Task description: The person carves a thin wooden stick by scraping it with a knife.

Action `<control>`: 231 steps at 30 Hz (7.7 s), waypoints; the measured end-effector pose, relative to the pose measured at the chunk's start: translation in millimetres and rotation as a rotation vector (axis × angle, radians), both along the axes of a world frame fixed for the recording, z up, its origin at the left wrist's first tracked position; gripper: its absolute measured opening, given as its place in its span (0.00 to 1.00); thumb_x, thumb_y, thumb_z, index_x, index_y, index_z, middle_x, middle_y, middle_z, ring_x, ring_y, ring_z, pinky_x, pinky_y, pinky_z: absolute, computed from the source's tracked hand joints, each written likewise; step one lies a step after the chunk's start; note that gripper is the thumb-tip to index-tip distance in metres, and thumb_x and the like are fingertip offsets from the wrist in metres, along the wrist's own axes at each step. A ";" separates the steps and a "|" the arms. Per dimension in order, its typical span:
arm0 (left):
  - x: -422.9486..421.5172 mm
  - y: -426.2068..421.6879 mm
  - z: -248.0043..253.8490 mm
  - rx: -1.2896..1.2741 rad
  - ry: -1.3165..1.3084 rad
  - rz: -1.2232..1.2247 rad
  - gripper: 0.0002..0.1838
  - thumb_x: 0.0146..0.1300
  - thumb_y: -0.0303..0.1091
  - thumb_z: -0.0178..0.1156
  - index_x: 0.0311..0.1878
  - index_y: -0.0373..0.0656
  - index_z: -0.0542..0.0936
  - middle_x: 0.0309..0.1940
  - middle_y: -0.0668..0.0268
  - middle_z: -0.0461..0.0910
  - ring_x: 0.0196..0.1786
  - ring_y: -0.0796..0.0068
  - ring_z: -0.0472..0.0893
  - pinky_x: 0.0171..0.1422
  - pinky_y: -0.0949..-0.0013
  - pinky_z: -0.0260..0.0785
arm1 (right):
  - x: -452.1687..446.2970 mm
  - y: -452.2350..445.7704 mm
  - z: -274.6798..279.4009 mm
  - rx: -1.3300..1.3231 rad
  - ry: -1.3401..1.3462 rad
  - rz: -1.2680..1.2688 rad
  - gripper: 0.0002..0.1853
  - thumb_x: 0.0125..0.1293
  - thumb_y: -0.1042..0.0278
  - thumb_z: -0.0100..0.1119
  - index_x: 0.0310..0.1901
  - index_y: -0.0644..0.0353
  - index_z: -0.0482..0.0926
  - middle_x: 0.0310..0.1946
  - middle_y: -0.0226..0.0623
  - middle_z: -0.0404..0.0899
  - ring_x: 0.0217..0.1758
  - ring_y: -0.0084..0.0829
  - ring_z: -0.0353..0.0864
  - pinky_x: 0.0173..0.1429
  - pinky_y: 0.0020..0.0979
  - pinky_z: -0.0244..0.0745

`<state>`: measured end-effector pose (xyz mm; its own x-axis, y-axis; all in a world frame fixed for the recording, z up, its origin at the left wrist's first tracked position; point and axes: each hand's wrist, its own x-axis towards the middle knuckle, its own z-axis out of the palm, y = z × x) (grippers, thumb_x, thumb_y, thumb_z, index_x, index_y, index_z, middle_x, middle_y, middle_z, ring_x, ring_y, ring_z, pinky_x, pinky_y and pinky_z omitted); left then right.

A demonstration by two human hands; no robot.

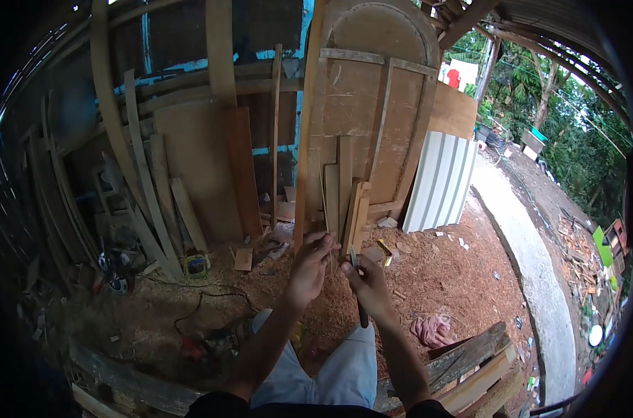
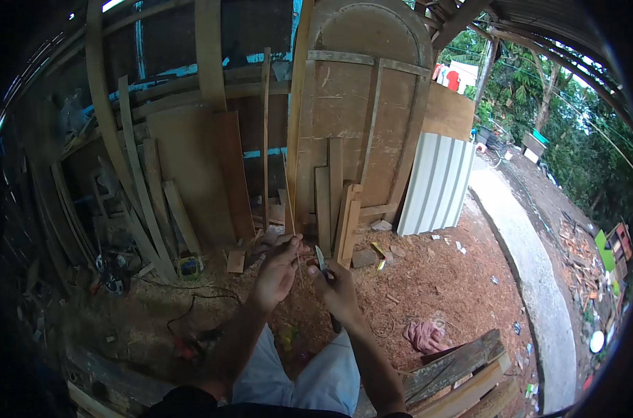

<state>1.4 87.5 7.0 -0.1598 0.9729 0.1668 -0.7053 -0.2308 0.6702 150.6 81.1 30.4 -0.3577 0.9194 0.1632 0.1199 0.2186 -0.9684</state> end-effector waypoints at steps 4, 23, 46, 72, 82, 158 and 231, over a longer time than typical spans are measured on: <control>9.0 3.2 0.7 -0.051 -0.015 0.004 0.13 0.65 0.36 0.57 0.49 0.42 0.73 0.40 0.68 0.75 0.46 0.77 0.74 0.55 0.71 0.62 | -1.5 -2.5 -4.8 0.062 -0.046 -0.030 0.11 0.64 0.62 0.58 0.41 0.61 0.78 0.18 0.21 0.68 0.20 0.13 0.62 0.24 0.21 0.57; -8.8 14.6 37.6 0.009 0.068 -0.007 0.12 0.65 0.34 0.56 0.48 0.39 0.74 0.40 0.68 0.75 0.45 0.75 0.76 0.53 0.68 0.69 | -2.0 -5.4 -10.3 -0.096 0.042 -0.057 0.10 0.64 0.63 0.58 0.32 0.63 0.78 0.17 0.21 0.67 0.20 0.14 0.61 0.25 0.21 0.57; 4.7 -27.0 45.7 -0.001 0.640 0.061 0.07 0.64 0.32 0.59 0.39 0.38 0.79 0.21 0.75 0.71 0.21 0.90 0.65 0.23 0.82 0.55 | 5.7 25.9 52.6 0.069 0.246 -0.046 0.12 0.68 0.65 0.51 0.44 0.64 0.78 0.20 0.25 0.70 0.16 0.13 0.59 0.20 0.18 0.53; 13.9 -66.2 20.0 -0.118 0.679 0.065 0.04 0.62 0.27 0.58 0.39 0.38 0.79 0.22 0.75 0.71 0.21 0.90 0.64 0.23 0.82 0.56 | 27.3 5.5 24.8 -0.159 0.189 0.168 0.08 0.67 0.67 0.54 0.36 0.63 0.79 0.22 0.29 0.75 0.19 0.14 0.64 0.22 0.17 0.56; 23.0 -69.6 17.5 -0.007 0.734 0.179 0.05 0.63 0.27 0.58 0.39 0.37 0.79 0.24 0.75 0.71 0.22 0.90 0.65 0.24 0.81 0.57 | 25.7 13.2 39.3 -0.102 0.014 0.239 0.09 0.66 0.68 0.55 0.31 0.63 0.80 0.20 0.27 0.76 0.17 0.12 0.65 0.22 0.18 0.58; -29.5 -68.7 2.0 -0.253 0.191 -0.254 0.09 0.64 0.35 0.53 0.40 0.39 0.75 0.19 0.74 0.66 0.15 0.89 0.59 0.17 0.81 0.47 | 22.2 42.3 21.0 -0.158 0.266 0.013 0.12 0.68 0.62 0.52 0.44 0.62 0.77 0.21 0.25 0.71 0.15 0.12 0.61 0.18 0.17 0.54; 4.4 -74.7 26.4 -0.208 0.347 0.045 0.07 0.65 0.32 0.56 0.39 0.39 0.77 0.23 0.73 0.71 0.19 0.89 0.64 0.20 0.80 0.54 | 9.3 1.2 37.6 -0.044 0.091 0.318 0.11 0.68 0.64 0.52 0.43 0.63 0.77 0.21 0.26 0.73 0.18 0.12 0.65 0.21 0.17 0.58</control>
<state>5.8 12.8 33.4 -0.1722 0.9849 0.0187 -0.4217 -0.0908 0.9022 159.9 82.3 68.0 -0.6135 0.7711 0.1705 -0.0347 0.1893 -0.9813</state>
